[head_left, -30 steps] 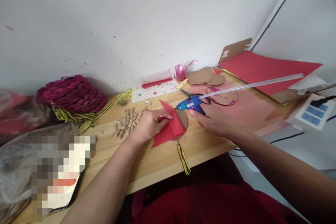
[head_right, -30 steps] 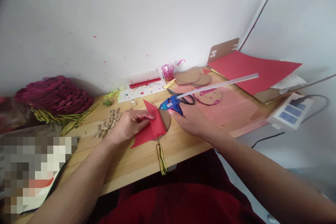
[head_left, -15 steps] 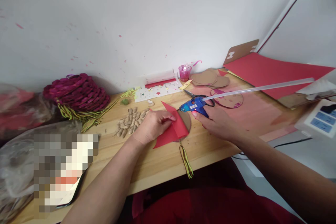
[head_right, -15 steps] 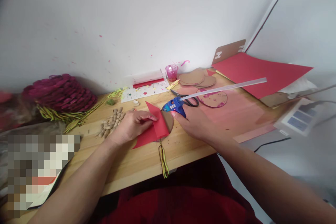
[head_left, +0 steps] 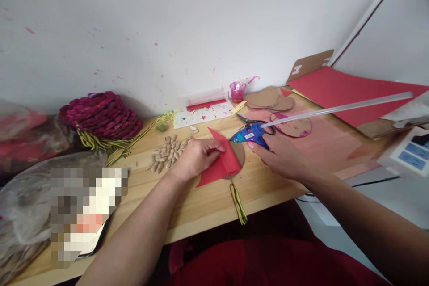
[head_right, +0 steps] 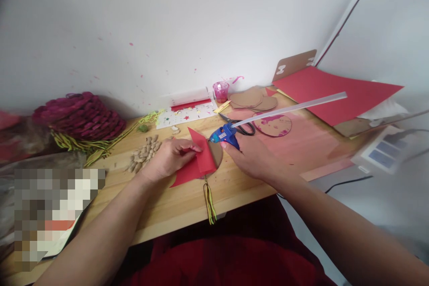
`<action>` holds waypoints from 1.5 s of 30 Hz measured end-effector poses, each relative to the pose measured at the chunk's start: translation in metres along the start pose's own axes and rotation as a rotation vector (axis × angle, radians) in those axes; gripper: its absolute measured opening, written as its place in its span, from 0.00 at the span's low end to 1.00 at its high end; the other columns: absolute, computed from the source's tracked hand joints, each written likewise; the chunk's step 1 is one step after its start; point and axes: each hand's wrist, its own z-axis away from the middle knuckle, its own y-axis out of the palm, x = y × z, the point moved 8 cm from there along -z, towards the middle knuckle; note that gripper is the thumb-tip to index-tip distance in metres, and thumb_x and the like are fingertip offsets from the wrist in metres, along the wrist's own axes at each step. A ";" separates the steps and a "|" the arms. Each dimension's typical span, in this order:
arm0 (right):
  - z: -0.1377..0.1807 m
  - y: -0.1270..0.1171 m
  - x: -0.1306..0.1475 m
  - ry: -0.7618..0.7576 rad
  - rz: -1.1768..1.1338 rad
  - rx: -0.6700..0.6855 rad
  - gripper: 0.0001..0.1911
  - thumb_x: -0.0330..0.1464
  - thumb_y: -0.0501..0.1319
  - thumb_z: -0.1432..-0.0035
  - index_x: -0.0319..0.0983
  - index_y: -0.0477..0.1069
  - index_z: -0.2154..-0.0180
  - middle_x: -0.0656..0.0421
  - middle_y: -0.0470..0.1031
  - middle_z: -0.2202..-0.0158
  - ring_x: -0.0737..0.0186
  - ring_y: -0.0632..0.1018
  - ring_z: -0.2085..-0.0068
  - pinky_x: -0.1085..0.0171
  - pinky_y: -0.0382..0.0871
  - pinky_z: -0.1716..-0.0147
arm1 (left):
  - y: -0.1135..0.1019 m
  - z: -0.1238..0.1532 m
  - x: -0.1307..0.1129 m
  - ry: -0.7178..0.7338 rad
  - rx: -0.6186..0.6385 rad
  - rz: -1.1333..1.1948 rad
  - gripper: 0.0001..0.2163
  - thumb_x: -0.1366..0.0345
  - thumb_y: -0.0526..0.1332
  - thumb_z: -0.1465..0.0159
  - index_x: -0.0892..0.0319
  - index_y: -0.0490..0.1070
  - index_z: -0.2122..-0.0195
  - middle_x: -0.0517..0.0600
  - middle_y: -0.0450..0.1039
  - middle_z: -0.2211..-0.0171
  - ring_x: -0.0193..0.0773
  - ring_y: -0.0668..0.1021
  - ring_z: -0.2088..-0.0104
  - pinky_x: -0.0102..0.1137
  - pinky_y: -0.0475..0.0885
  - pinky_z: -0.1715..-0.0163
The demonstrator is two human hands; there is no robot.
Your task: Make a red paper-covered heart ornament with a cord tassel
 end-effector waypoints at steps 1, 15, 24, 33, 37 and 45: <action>0.000 0.000 -0.001 0.004 0.001 0.005 0.16 0.43 0.50 0.32 0.41 0.64 0.70 0.51 0.74 0.66 0.54 0.73 0.66 0.59 0.61 0.68 | 0.000 0.000 0.000 -0.001 0.001 -0.002 0.09 0.73 0.60 0.36 0.56 0.80 0.63 0.47 0.84 0.64 0.36 0.83 0.66 0.29 0.77 0.61; 0.012 -0.002 0.001 0.040 -0.049 0.077 0.18 0.44 0.51 0.32 0.42 0.66 0.71 0.57 0.70 0.78 0.56 0.73 0.73 0.60 0.59 0.72 | -0.002 0.000 0.001 -0.017 -0.028 0.000 0.09 0.73 0.60 0.37 0.57 0.80 0.64 0.47 0.83 0.67 0.34 0.83 0.69 0.29 0.77 0.62; 0.031 -0.008 0.002 0.070 -0.075 0.096 0.18 0.44 0.51 0.33 0.42 0.64 0.73 0.58 0.71 0.79 0.60 0.72 0.77 0.61 0.58 0.75 | -0.002 -0.001 -0.001 -0.021 -0.025 -0.020 0.09 0.72 0.60 0.37 0.56 0.80 0.64 0.47 0.84 0.66 0.36 0.83 0.68 0.30 0.77 0.63; 0.045 -0.011 0.002 0.058 -0.050 0.109 0.18 0.46 0.51 0.32 0.42 0.66 0.69 0.54 0.76 0.73 0.56 0.75 0.72 0.61 0.61 0.72 | -0.004 0.000 -0.002 -0.013 -0.045 -0.057 0.08 0.70 0.60 0.37 0.56 0.80 0.62 0.48 0.84 0.64 0.36 0.83 0.66 0.29 0.76 0.63; 0.047 -0.013 0.003 0.057 -0.032 0.089 0.19 0.46 0.53 0.33 0.41 0.67 0.70 0.51 0.78 0.69 0.53 0.76 0.69 0.60 0.62 0.71 | -0.004 0.000 0.000 -0.022 -0.037 -0.066 0.08 0.69 0.60 0.37 0.57 0.80 0.62 0.49 0.84 0.64 0.36 0.83 0.66 0.28 0.76 0.64; 0.056 -0.011 0.002 0.078 0.016 0.149 0.20 0.49 0.50 0.32 0.42 0.66 0.69 0.51 0.78 0.67 0.51 0.77 0.67 0.59 0.63 0.70 | -0.004 0.000 -0.001 -0.016 -0.059 -0.060 0.09 0.69 0.60 0.36 0.56 0.80 0.61 0.49 0.83 0.62 0.37 0.83 0.64 0.30 0.77 0.59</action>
